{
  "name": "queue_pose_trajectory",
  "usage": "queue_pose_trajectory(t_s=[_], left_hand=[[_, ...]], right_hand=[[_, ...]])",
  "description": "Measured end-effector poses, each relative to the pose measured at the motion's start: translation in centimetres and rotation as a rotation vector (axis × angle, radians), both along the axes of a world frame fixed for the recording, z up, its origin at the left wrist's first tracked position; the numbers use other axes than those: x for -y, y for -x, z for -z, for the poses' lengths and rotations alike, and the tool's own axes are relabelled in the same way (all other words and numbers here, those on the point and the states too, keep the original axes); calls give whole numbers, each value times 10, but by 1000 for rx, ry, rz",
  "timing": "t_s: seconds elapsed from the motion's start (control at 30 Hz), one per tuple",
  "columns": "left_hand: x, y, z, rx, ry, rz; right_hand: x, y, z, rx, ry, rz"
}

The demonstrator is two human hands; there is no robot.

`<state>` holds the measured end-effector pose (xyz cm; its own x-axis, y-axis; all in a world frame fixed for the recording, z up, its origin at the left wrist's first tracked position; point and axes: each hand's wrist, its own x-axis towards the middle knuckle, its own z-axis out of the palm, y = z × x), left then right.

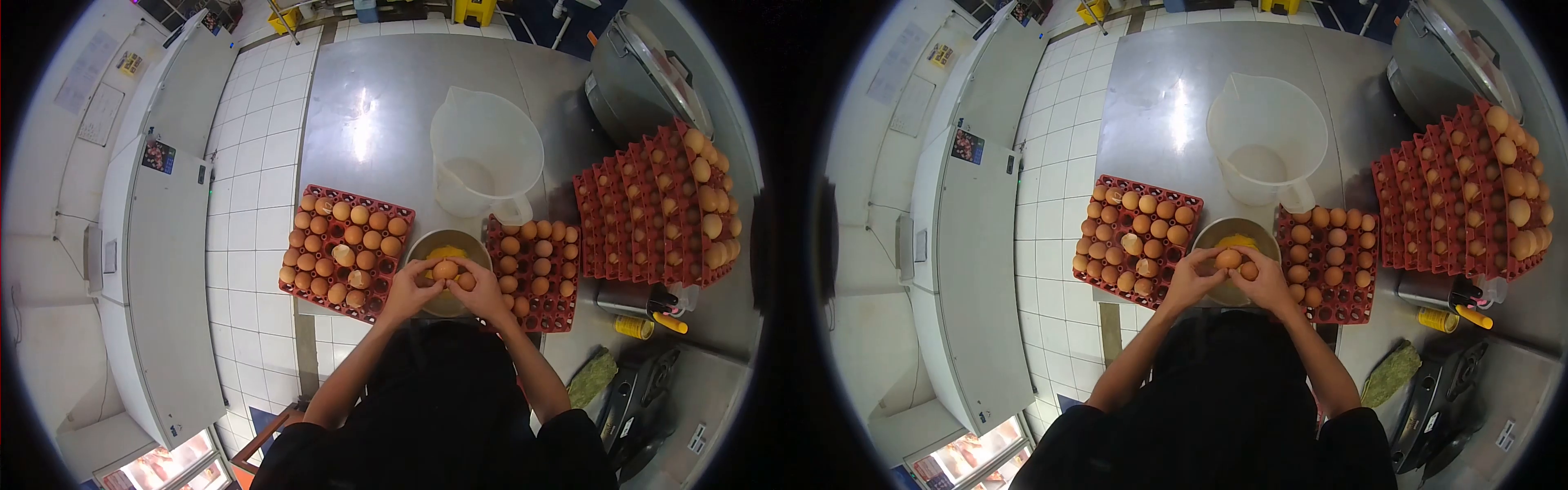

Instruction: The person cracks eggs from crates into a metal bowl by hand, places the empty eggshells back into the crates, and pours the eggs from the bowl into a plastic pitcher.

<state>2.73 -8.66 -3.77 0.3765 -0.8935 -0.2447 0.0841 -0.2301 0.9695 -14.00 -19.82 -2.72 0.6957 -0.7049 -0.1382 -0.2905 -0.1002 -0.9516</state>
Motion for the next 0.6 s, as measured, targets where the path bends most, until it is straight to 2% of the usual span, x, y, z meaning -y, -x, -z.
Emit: queue_pose_trajectory(t_s=[0.07,0.13,0.47,0.53,0.57,0.6], left_hand=[[1,2,-1,-40,11,-2],[4,0,-10,108,-52,51],[6,-1,8,96,-96,61],[7,-7,2,24,-43,100],[8,-12,0,22,-44,98],[9,-18,-6,223,16,176]], right_hand=[[-2,-1,-5,-19,-15,36],[-3,-3,-9,-26,9,41],[9,2,-9,-110,66,-26],[17,7,-5,-63,228,-122],[22,10,-4,-64,226,-123],[27,12,-5,-90,305,-204]])
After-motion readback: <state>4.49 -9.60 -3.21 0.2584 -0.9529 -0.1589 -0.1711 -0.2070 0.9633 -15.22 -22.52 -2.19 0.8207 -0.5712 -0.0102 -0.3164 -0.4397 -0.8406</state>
